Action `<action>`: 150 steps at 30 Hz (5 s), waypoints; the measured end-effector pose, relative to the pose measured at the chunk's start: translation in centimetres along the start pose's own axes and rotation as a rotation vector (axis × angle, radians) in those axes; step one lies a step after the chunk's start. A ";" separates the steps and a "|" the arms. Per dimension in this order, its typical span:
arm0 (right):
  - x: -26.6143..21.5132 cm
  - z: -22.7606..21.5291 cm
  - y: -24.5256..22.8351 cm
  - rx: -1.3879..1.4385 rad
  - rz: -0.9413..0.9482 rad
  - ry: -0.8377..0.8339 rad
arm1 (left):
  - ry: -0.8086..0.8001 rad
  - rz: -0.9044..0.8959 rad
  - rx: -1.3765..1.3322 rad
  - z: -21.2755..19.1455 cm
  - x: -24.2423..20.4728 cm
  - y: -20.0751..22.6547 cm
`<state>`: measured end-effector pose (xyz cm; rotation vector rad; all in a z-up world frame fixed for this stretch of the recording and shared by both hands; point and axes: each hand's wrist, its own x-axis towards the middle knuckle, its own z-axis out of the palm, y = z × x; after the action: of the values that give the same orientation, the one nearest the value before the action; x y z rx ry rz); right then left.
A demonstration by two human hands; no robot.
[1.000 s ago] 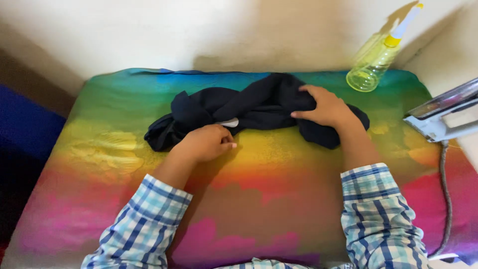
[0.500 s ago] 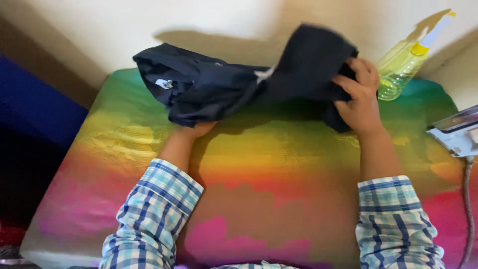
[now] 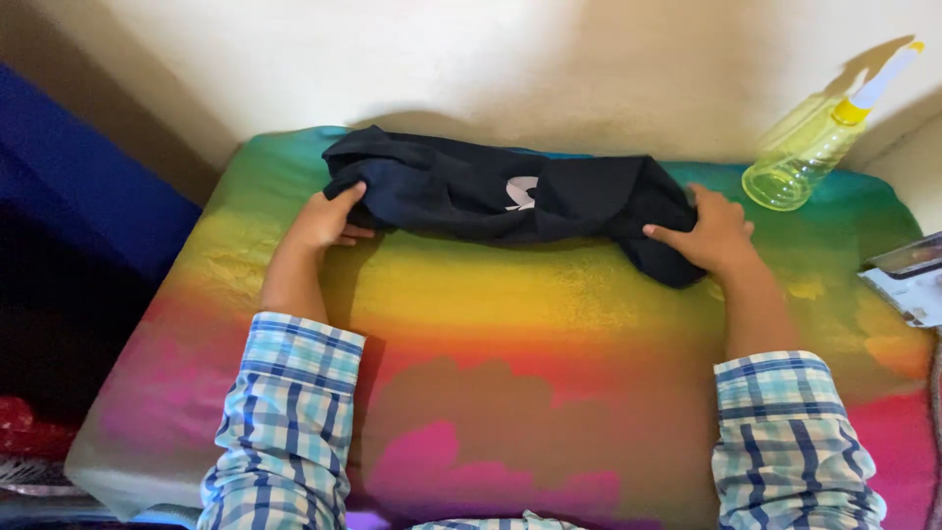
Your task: Ironing a dark blue t-shirt on an ironing board using a spray bottle and an iron.
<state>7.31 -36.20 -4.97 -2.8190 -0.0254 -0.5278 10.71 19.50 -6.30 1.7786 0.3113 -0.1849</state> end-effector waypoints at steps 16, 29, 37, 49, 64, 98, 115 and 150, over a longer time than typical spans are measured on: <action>-3.9 -8.6 7.7 1.079 -0.240 0.297 | 0.005 0.635 -0.389 -8.8 -7.5 3.6; -3.4 -3.0 12.9 0.433 0.105 -0.018 | -0.029 0.315 0.318 -6.0 0.2 -1.0; 3.8 -1.1 3.4 0.261 0.153 -0.459 | 0.081 0.100 0.636 -0.6 -4.0 2.0; 13.4 0.5 4.6 -0.209 -0.074 -0.370 | -0.129 0.357 0.376 0.5 -0.6 -0.2; -7.7 -5.2 -20.7 0.426 -0.987 -0.414 | 0.051 0.227 0.689 1.8 -2.7 1.0; -10.8 -7.3 -12.5 0.373 -0.713 -0.688 | -0.388 0.065 0.388 2.4 -6.4 2.8; -9.5 -4.4 -10.1 0.299 -0.828 -0.056 | 0.259 0.650 0.929 2.0 -5.7 1.7; -12.3 -8.6 -14.0 0.274 -0.549 -0.955 | -0.593 1.113 0.958 17.3 -12.1 -0.2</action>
<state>-8.17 -24.66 2.03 -2.4837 -0.9716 0.7092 -0.13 1.35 -6.92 2.4173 -1.3877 -0.0349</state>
